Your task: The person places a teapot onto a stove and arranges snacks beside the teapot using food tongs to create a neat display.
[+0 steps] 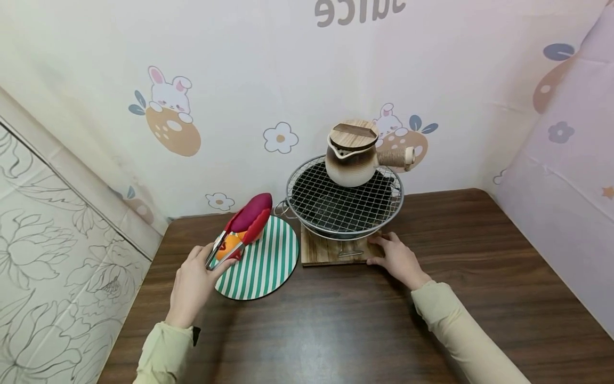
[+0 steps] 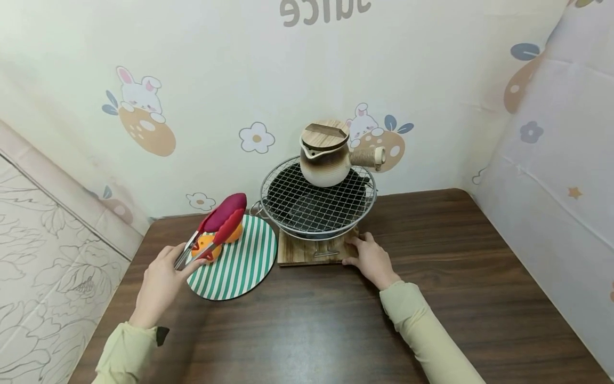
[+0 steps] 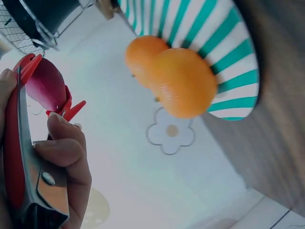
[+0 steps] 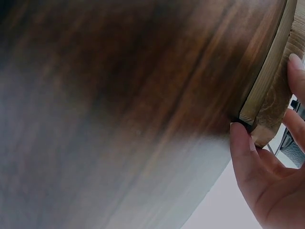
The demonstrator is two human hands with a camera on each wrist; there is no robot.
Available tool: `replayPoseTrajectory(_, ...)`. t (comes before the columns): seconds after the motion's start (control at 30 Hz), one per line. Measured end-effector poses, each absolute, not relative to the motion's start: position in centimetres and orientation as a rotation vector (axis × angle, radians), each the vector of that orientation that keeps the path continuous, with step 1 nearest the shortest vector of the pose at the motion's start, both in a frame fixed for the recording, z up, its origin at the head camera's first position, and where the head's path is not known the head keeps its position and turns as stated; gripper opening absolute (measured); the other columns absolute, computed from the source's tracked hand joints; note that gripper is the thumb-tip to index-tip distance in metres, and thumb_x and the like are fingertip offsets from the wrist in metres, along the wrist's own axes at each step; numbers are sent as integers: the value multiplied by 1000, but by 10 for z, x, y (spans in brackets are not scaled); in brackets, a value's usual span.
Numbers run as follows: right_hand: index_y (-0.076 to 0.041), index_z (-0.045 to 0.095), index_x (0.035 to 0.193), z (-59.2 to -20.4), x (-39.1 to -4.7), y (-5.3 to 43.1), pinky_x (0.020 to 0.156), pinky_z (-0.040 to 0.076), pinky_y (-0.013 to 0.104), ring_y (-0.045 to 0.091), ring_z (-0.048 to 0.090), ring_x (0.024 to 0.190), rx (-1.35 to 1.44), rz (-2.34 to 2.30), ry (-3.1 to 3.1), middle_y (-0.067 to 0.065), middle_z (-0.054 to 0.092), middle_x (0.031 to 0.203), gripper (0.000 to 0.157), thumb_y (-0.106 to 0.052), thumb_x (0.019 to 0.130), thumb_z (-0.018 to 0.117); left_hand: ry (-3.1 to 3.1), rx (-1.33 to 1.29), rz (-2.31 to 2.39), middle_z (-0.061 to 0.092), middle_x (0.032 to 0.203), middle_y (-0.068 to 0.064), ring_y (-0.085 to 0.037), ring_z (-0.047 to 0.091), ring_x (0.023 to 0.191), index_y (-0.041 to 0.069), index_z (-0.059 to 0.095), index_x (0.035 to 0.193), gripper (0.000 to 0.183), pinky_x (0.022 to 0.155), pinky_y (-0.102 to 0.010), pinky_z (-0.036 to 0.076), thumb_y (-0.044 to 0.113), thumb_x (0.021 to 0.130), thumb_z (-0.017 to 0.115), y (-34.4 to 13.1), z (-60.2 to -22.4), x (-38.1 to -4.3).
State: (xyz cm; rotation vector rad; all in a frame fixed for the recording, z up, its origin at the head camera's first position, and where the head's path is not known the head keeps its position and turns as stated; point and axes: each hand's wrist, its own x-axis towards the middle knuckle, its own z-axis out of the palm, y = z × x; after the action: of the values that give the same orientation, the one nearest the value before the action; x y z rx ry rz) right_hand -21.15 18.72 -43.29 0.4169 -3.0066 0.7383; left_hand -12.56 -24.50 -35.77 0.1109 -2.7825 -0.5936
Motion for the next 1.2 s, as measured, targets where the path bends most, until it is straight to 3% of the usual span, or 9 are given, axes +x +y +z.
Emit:
replayPoseTrajectory(0.23, -9, 61, 128, -435, -213, 188, 64, 51, 53, 40, 62, 91, 420, 749, -2997, 26, 51, 120, 56, -33, 80, 76, -2786, 79, -614, 58, 104, -10, -24, 58, 74, 6, 58, 128, 65, 64, -36, 49, 51, 83, 70, -233, -341, -133)
replayPoseTrajectory(0.5, -9, 61, 128, -435, -212, 188, 62, 50, 52, 38, 62, 88, 408, 740, -2993, 24, 52, 117, 56, -34, 80, 76, -2743, 17, -604, 59, 103, -9, -26, 60, 73, 7, 59, 128, 65, 66, -41, 55, 51, 82, 71, -218, -327, -144)
replayPoseTrajectory(0.73, -10, 61, 129, -436, -212, 188, 58, 48, 47, 32, 59, 81, 417, 752, -2997, 21, 52, 111, 57, -34, 80, 76, -2726, -38, -604, 60, 107, -8, -23, 57, 67, 9, 59, 130, 66, 58, -34, 49, 52, 81, 71, -204, -316, -154)
replayPoseTrajectory(0.9, -11, 60, 129, -437, -211, 187, 59, 49, 48, 35, 61, 85, 407, 755, -2997, 22, 52, 114, 57, -34, 80, 76, -2724, -81, -575, 60, 109, -9, -24, 58, 68, 8, 60, 126, 63, 62, -39, 53, 51, 81, 72, -194, -309, -162)
replayPoseTrajectory(1.2, -11, 61, 129, -438, -211, 187, 62, 50, 52, 40, 62, 89, 402, 745, -2981, 24, 53, 117, 57, -34, 80, 76, -2750, -119, -498, 59, 99, -9, -25, 57, 64, 10, 61, 124, 63, 57, -38, 51, 56, 82, 69, -180, -299, -174)
